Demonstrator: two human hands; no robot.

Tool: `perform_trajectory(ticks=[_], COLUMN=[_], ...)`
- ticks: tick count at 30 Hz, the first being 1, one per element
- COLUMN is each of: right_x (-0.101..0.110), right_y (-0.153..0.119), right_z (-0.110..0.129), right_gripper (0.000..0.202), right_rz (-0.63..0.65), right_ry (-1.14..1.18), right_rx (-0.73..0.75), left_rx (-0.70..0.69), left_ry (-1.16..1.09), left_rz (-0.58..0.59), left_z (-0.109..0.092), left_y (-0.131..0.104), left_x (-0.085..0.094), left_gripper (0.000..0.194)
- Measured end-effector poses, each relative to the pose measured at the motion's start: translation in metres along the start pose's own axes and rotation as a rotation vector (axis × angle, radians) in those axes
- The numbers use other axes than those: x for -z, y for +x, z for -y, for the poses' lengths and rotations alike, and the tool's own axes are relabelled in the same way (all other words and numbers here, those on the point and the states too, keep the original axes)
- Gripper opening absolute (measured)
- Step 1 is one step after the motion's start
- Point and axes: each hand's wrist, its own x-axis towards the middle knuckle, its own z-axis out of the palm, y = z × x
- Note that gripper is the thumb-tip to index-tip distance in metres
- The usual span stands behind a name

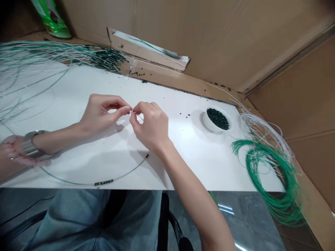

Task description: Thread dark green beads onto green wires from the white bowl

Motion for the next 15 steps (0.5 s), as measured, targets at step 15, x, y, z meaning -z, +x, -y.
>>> perform_trajectory(ticks=[15], right_x=[0.0], right_y=[0.013], right_z=[-0.012], right_gripper=[0.009], right_rz=[-0.043], right_ry=[0.458], right_rx=[-0.213], left_rx=[0.233], left_ry=[-0.375], left_rz=[0.045], left_z=[0.01], left_y=[0.024], left_x=[-0.01], left_gripper=[0.021])
